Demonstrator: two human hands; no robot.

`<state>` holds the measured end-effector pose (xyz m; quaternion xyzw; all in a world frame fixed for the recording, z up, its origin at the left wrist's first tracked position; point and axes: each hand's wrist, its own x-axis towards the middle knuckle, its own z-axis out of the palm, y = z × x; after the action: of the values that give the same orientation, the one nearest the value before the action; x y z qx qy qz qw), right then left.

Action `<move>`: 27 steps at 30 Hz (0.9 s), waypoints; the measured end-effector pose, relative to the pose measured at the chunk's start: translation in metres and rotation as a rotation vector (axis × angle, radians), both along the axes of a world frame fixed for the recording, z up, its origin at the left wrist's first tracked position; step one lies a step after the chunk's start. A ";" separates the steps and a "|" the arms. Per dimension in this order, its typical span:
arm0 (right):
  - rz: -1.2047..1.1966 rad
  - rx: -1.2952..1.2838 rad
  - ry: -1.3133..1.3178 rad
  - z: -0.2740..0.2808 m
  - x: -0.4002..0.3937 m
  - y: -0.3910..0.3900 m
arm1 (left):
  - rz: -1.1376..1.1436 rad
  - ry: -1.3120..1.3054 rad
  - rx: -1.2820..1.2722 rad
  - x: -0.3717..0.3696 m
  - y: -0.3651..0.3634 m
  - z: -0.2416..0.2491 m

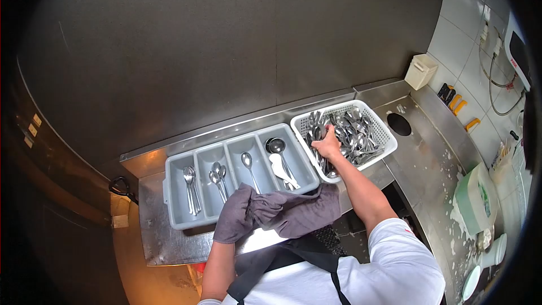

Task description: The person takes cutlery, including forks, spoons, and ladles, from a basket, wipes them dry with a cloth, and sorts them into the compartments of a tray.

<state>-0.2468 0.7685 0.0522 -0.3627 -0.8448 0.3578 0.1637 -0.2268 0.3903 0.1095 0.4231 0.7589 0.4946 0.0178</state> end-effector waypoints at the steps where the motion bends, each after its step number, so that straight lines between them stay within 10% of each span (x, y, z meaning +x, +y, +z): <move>1: -0.003 -0.035 0.075 -0.001 0.001 0.003 | 0.007 -0.002 -0.003 -0.001 0.001 -0.001; 7: 0.083 -0.675 0.663 0.025 0.008 0.010 | 0.030 -0.050 -0.013 0.003 0.006 0.011; 13: 0.059 -1.259 0.663 -0.014 0.018 0.043 | 0.082 -1.057 0.393 0.012 0.018 0.014; 20: 0.128 -1.026 0.505 -0.013 0.030 0.030 | 0.057 -0.465 0.113 0.009 0.019 0.008; 23: 0.116 -0.945 0.517 0.006 0.031 0.024 | 0.014 -0.906 0.313 0.000 0.014 -0.020; 27: 0.041 -0.623 0.572 0.055 0.030 0.048 | 0.064 -0.148 0.000 0.000 0.012 -0.009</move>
<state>-0.2167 0.8164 0.1073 -0.2642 -0.6236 0.6855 0.2671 -0.2272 0.4019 0.1009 0.3611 0.7685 0.5250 0.0580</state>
